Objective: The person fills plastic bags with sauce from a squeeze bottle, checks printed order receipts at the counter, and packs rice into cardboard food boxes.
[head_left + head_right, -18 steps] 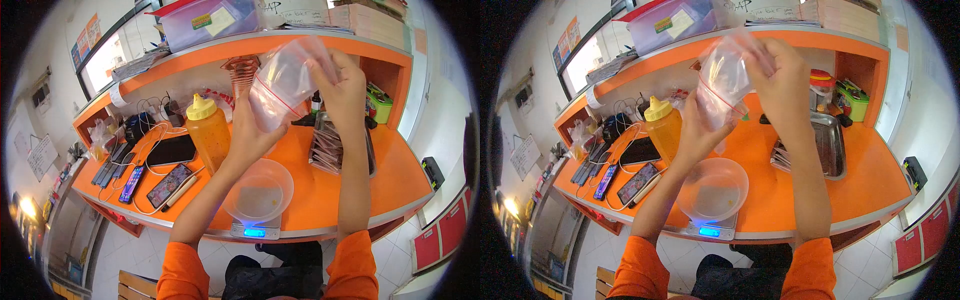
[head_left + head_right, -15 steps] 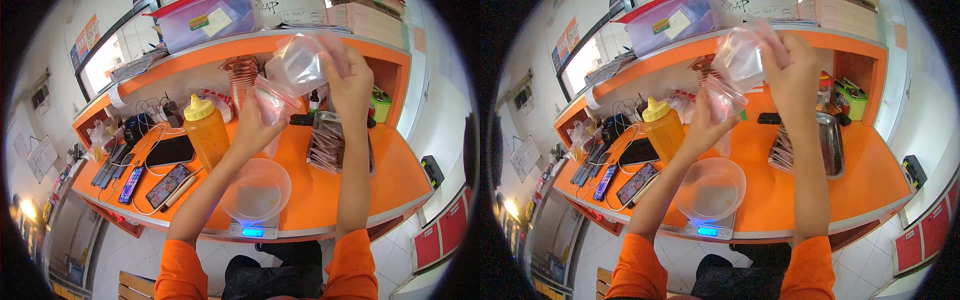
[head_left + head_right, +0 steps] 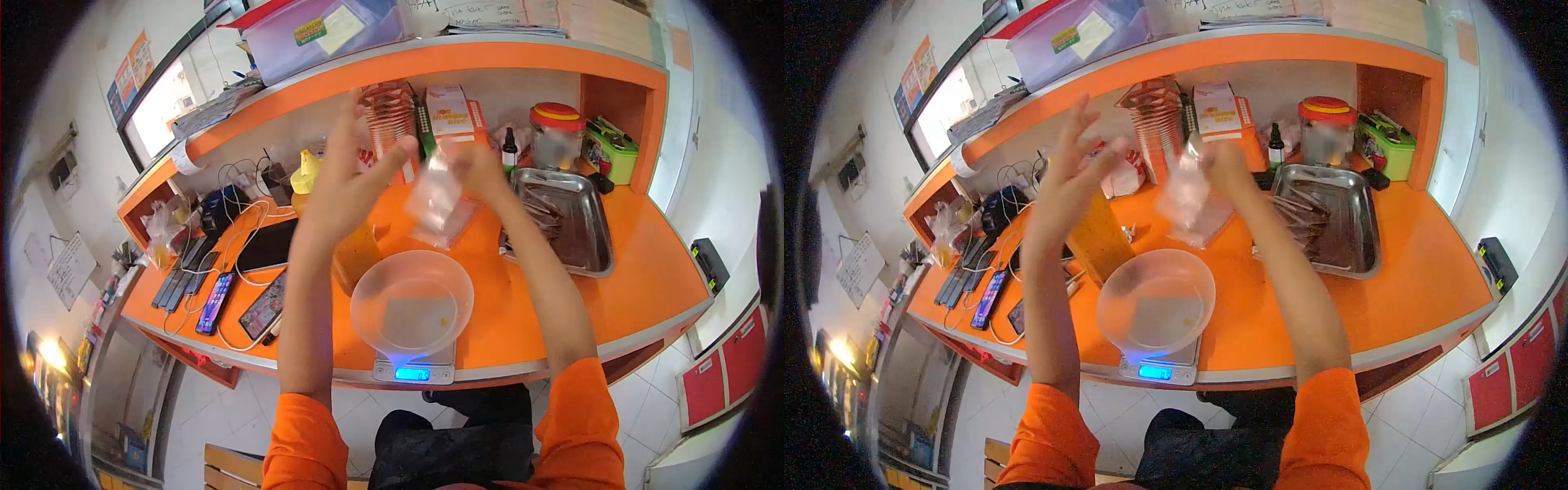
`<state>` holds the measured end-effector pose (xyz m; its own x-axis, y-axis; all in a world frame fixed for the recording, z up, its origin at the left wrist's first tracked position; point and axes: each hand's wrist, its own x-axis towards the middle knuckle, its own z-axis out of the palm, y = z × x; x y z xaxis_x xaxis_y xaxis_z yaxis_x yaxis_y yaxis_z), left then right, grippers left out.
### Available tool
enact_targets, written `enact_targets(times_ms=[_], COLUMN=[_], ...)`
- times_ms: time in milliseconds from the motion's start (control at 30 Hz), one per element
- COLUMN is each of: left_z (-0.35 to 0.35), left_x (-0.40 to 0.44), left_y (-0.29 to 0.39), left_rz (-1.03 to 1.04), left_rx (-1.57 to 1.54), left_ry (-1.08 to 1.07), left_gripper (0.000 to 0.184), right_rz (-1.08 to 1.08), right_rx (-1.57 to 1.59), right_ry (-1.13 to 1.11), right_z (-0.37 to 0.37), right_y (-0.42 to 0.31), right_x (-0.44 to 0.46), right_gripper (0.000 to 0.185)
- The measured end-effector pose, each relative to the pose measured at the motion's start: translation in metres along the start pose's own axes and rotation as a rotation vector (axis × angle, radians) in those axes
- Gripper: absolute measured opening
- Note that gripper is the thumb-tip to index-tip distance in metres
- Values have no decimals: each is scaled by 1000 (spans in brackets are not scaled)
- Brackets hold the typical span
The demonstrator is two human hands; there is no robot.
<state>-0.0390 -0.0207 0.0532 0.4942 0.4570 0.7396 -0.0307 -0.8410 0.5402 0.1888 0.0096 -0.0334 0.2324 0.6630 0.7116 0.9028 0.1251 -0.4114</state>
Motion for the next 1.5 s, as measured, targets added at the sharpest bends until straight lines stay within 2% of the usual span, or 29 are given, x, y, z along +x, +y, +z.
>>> enact_targets(times_ms=[33,133,233,333,433,500,533,567,600,633,667,733,800,900,967,1033,1100,1167,1300,1367,1433,1500], left_z=[-7,-24,-37,-39,-33,-17,-8,1,8,19,30,30,23,14,16,21,24,22,16,15,13,9], left_x=[-4,-10,-11,-13,-5,-1,0,2,0,2,3,2,3,-3,-3,3,10,12,9,9,9,9], left_y=[11,22,19,22,-2,-17,-23,-27,-26,-36,-49,-41,-35,-24,-27,-31,-36,-32,-24,-22,-23,-25], left_rz=[-49,36,58,47,243,514,505,487,535,492,550,377,427,383,431,444,414,430,370,427,418,342], left_rx=[-116,-270,-147,-212,16,280,382,492,505,536,508,545,459,556,419,319,276,5,-245,-219,-269,-394], left_ry=[-6,-26,-36,-86,-60,54,24,-5,36,21,105,74,148,182,315,381,384,484,540,601,561,420], left_gripper=[66,59,51,44,42,36,40,45,41,33,29,23,14,9,9,7,7,12,22,23,24,25], right_rz=[-59,115,192,-256,-131,-328,-360,-69,-176,-313,-181,-200,-220,-277,-276,-307,-338,-346,-341,-329,-310,-290], right_rx=[-207,-114,-231,-458,-404,-173,-91,-187,58,283,326,438,438,305,198,176,243,349,259,206,150,93], right_ry=[-131,-57,-218,-59,-109,71,61,-107,30,143,83,-85,101,36,139,236,309,363,414,397,367,337], right_z=[14,38,37,36,22,9,-1,-27,-32,-38,-50,-73,-66,-67,-63,-55,-47,-41,-49,-53,-56,-59], right_y=[2,12,32,48,26,18,5,-39,-53,-66,-82,-97,-95,-75,-68,-45,-20,-7,-57,-62,-64,-68], right_x=[-8,-29,-22,-21,-11,-2,3,-2,-4,-7,-10,-12,-12,-8,-7,1,9,11,-10,-12,-14,-16], right_gripper=[14,15,18,33,40,35,33,35,34,33,42,63,65,50,33,26,25,26,27,26,26,25])
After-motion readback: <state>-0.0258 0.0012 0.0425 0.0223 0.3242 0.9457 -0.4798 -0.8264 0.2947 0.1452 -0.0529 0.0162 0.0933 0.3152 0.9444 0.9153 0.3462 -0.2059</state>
